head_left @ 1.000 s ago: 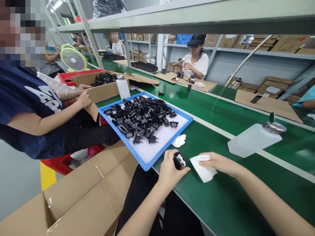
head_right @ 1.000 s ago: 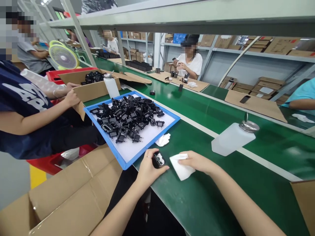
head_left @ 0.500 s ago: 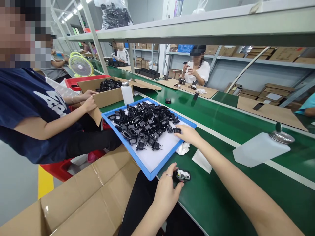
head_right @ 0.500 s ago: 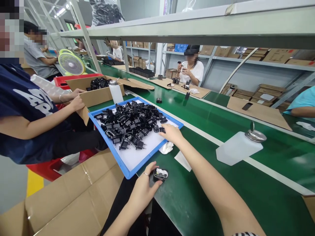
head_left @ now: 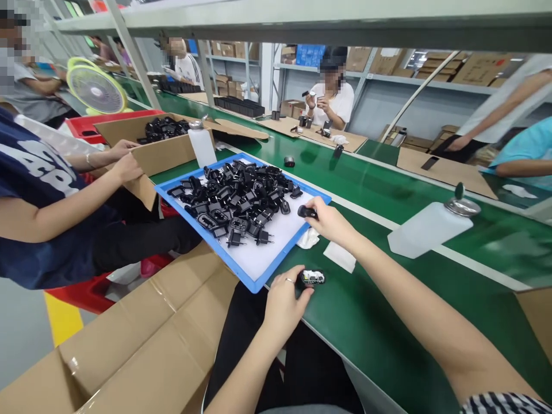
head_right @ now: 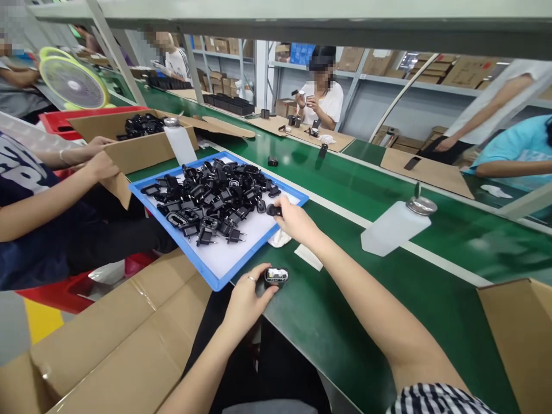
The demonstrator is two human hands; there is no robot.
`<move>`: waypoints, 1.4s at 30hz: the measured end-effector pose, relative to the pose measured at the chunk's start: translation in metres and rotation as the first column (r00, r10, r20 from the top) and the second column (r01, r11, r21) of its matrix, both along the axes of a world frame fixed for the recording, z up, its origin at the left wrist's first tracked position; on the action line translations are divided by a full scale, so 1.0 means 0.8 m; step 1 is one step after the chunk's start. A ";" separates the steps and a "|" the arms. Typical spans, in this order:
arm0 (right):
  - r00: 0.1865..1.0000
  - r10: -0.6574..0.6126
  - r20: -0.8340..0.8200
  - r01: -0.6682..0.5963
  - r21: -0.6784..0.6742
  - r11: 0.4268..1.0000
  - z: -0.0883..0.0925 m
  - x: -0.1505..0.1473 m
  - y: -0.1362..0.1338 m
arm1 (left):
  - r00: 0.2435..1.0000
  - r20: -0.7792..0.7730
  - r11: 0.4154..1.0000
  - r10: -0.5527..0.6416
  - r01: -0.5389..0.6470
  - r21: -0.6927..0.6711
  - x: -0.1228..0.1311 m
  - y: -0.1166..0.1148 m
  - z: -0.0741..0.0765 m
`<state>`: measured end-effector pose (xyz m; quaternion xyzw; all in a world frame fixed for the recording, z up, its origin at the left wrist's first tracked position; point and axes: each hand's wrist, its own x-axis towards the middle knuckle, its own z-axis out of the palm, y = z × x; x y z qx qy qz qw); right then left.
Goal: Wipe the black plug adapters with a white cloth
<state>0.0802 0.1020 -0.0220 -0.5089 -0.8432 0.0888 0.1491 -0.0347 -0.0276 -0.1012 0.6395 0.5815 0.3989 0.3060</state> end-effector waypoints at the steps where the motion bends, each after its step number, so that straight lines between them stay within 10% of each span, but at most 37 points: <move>1: 0.996 0.065 -0.057 -0.064 0.005 0.998 0.006 0.006 -0.019 | 1.000 0.012 1.000 0.003 -0.003 -0.002 0.000 0.000 0.000; 9: 0.969 0.211 -0.125 -0.213 -0.003 0.977 -0.001 0.036 -0.124 | 0.988 0.143 0.995 -0.051 0.062 -0.072 -0.006 0.003 0.010; 25: 0.967 0.234 -0.098 -0.240 -0.054 0.969 -0.020 0.031 -0.126 | 0.976 0.198 0.995 -0.097 0.098 0.003 -0.011 0.005 0.015; 36: 0.986 0.155 -0.062 -0.162 -0.124 0.979 -0.020 0.034 -0.121 | 0.988 -0.106 0.983 -0.110 0.092 -0.158 -0.010 0.014 0.051; 42: 0.986 0.164 -0.007 -0.162 -0.217 0.963 -0.015 0.032 -0.110 | 0.848 -0.491 0.968 -0.201 0.096 -0.230 -0.002 0.032 0.088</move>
